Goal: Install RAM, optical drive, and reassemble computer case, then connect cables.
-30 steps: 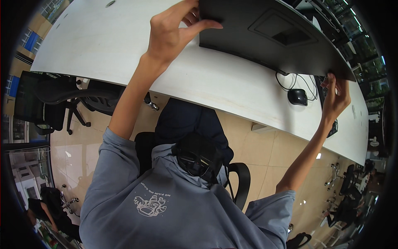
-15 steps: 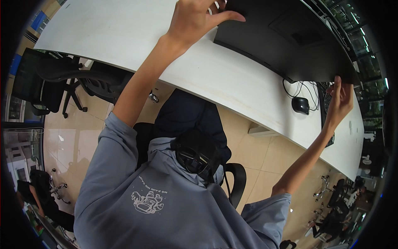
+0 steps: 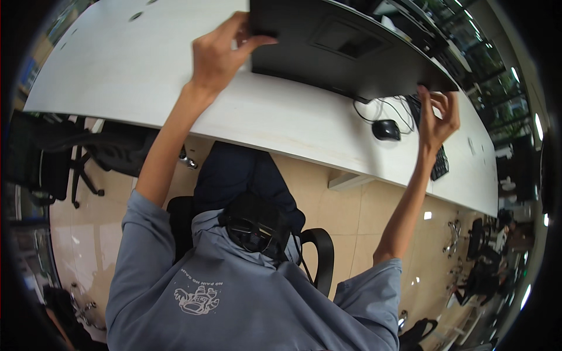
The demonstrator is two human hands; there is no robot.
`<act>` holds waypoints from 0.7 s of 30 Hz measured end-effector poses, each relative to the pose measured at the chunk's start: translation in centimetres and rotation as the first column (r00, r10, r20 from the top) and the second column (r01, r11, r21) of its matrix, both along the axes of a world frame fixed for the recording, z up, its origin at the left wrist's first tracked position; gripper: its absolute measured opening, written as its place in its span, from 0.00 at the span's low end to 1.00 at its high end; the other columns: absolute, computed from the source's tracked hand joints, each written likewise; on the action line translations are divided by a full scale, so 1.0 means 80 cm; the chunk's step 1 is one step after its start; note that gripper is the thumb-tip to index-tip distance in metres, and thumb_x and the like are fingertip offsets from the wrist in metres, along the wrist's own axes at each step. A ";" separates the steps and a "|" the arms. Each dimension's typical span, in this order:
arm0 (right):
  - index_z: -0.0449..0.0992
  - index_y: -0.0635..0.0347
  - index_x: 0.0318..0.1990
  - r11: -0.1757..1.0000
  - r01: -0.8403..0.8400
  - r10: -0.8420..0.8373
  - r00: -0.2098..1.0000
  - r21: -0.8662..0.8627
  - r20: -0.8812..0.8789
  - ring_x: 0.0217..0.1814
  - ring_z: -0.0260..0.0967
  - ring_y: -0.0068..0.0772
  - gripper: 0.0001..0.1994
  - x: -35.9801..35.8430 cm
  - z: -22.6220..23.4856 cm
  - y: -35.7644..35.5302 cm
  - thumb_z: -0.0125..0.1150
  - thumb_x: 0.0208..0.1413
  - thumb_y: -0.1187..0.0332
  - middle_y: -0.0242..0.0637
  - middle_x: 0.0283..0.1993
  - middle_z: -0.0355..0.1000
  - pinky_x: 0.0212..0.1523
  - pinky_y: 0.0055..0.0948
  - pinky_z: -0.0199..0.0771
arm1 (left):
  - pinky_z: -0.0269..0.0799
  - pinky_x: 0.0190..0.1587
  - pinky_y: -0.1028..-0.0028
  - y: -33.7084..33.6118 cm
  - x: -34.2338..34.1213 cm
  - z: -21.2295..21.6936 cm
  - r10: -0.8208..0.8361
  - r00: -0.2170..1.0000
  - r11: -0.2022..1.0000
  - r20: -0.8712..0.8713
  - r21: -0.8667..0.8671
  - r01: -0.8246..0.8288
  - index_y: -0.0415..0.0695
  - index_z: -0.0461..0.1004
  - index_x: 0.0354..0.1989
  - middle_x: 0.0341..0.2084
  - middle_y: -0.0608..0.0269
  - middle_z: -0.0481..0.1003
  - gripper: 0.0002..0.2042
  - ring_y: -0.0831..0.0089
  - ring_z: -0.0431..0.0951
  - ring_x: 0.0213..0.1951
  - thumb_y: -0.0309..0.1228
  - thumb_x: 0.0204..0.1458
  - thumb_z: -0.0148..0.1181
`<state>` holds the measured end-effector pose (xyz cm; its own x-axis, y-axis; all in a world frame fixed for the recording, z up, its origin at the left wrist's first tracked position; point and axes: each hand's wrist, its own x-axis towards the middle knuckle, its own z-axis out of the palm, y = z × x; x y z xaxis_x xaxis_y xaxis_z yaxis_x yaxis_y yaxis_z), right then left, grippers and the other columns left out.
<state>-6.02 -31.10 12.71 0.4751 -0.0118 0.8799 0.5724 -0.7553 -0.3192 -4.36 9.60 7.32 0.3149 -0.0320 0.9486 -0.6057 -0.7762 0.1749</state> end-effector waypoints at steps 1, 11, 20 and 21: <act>0.73 0.65 0.32 0.999 0.002 -0.001 0.999 0.034 -0.044 0.30 0.80 0.24 0.14 -0.002 -0.003 0.000 0.77 0.52 0.73 0.36 0.28 0.79 0.34 0.22 0.77 | 0.73 0.22 0.80 0.000 0.002 -0.004 -0.024 1.000 0.999 -0.004 -0.029 0.024 0.46 0.79 0.38 0.18 0.70 0.78 0.16 0.79 0.79 0.20 0.40 0.49 0.76; 0.76 0.68 0.35 0.974 -0.189 0.181 0.981 0.127 0.076 0.32 0.82 0.28 0.09 -0.014 -0.008 0.011 0.73 0.52 0.81 0.38 0.29 0.81 0.36 0.24 0.81 | 0.73 0.25 0.80 0.009 0.005 -0.032 -0.007 0.990 0.998 0.140 -0.054 0.014 0.42 0.76 0.38 0.18 0.68 0.79 0.18 0.77 0.79 0.19 0.30 0.43 0.81; 0.75 0.69 0.35 0.975 -0.183 0.175 0.982 0.129 0.069 0.31 0.81 0.29 0.10 -0.003 -0.020 0.002 0.73 0.51 0.82 0.39 0.30 0.80 0.36 0.26 0.82 | 0.73 0.25 0.82 0.010 0.004 -0.028 -0.026 0.999 0.999 0.029 -0.045 0.027 0.43 0.78 0.37 0.19 0.68 0.81 0.16 0.78 0.80 0.20 0.29 0.44 0.80; 0.75 0.69 0.35 0.972 -0.185 0.177 0.982 0.148 0.061 0.31 0.81 0.29 0.10 -0.003 -0.024 0.000 0.74 0.51 0.82 0.39 0.30 0.80 0.36 0.26 0.82 | 0.73 0.25 0.82 0.007 0.004 -0.026 -0.046 0.997 0.998 0.069 -0.030 0.048 0.43 0.78 0.37 0.19 0.68 0.81 0.16 0.79 0.80 0.20 0.30 0.45 0.80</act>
<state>-6.24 -31.09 10.78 0.4397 -0.0653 0.8958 0.7122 -0.5823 -0.3920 -4.01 10.15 5.25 0.2480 -0.0153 0.9686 -0.6527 -0.7415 0.1554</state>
